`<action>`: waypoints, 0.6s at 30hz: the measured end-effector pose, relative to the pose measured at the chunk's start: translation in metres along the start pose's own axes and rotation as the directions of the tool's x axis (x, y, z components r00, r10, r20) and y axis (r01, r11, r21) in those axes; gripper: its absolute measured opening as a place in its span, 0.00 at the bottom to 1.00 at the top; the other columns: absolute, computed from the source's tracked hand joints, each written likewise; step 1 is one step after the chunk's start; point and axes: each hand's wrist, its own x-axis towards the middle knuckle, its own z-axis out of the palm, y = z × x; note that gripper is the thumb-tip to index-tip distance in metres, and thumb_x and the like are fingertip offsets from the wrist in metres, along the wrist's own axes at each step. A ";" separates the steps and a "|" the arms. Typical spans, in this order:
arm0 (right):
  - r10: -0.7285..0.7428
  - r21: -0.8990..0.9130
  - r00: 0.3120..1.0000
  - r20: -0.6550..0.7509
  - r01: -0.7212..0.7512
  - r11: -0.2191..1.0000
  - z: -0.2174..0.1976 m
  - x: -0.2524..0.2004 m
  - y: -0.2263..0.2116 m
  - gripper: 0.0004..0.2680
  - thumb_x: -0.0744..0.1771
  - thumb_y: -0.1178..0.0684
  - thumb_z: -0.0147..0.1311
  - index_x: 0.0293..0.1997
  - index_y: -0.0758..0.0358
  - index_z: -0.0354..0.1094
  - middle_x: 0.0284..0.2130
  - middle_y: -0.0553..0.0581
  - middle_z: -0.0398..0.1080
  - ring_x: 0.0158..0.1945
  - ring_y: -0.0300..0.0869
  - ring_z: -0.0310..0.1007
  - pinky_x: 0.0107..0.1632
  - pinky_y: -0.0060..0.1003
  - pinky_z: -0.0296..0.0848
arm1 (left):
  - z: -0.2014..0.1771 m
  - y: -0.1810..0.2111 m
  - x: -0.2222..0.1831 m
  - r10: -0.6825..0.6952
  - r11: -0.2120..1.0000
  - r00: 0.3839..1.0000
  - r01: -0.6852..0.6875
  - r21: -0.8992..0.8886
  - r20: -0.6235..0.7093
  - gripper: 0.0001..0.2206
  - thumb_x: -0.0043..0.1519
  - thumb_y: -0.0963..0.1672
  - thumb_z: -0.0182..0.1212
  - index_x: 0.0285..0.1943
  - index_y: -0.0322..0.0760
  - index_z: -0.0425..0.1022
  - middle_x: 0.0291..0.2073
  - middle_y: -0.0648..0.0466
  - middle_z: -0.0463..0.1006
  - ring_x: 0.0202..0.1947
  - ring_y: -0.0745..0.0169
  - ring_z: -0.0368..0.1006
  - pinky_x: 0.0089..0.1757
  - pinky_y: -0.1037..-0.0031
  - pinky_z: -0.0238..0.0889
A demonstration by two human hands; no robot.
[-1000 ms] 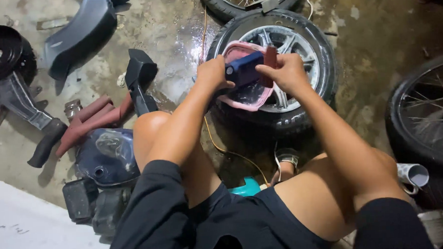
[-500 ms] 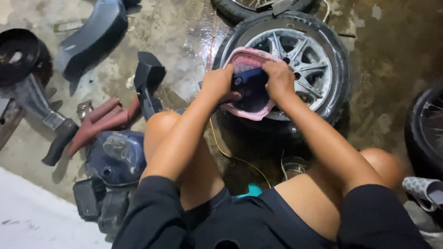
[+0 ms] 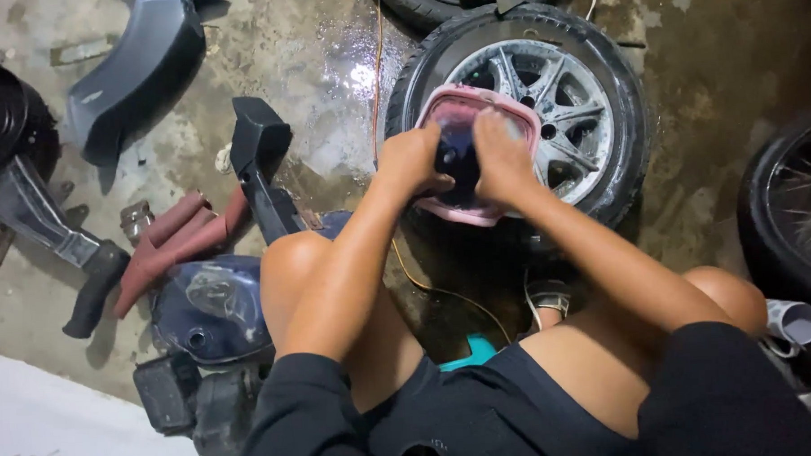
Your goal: The person scrubs a dark motorcycle part with a cloth in a pink basin of water, then scrubs a large knife with the same cloth. The person continues scrubbing the motorcycle part in the basin.
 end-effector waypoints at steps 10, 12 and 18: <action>-0.024 0.299 0.995 0.096 -0.006 0.954 -0.003 -0.030 -0.023 0.44 0.50 0.72 0.57 0.76 0.82 0.34 0.73 0.86 0.37 0.76 0.72 0.33 0.77 0.59 0.31 | 0.007 -0.011 0.009 -0.017 0.999 0.999 0.018 -0.033 0.048 0.36 0.43 0.56 0.79 0.51 0.31 0.70 0.39 0.38 0.81 0.45 0.33 0.80 0.47 0.45 0.73; -0.089 0.308 0.995 0.036 0.074 0.948 -0.010 -0.028 -0.014 0.43 0.50 0.71 0.58 0.75 0.81 0.43 0.72 0.83 0.45 0.76 0.72 0.41 0.77 0.57 0.38 | 0.011 -0.014 0.015 -0.026 1.000 0.999 0.025 0.013 0.034 0.39 0.39 0.60 0.79 0.50 0.33 0.70 0.38 0.40 0.81 0.44 0.34 0.80 0.46 0.48 0.73; -0.032 0.413 0.996 0.085 -0.006 0.911 -0.049 -0.029 -0.054 0.43 0.54 0.61 0.66 0.76 0.80 0.39 0.73 0.82 0.41 0.77 0.71 0.37 0.76 0.57 0.40 | 0.025 -0.013 0.020 0.016 0.998 1.000 -0.015 0.068 -0.013 0.37 0.36 0.60 0.80 0.46 0.36 0.74 0.35 0.44 0.82 0.42 0.38 0.81 0.42 0.49 0.74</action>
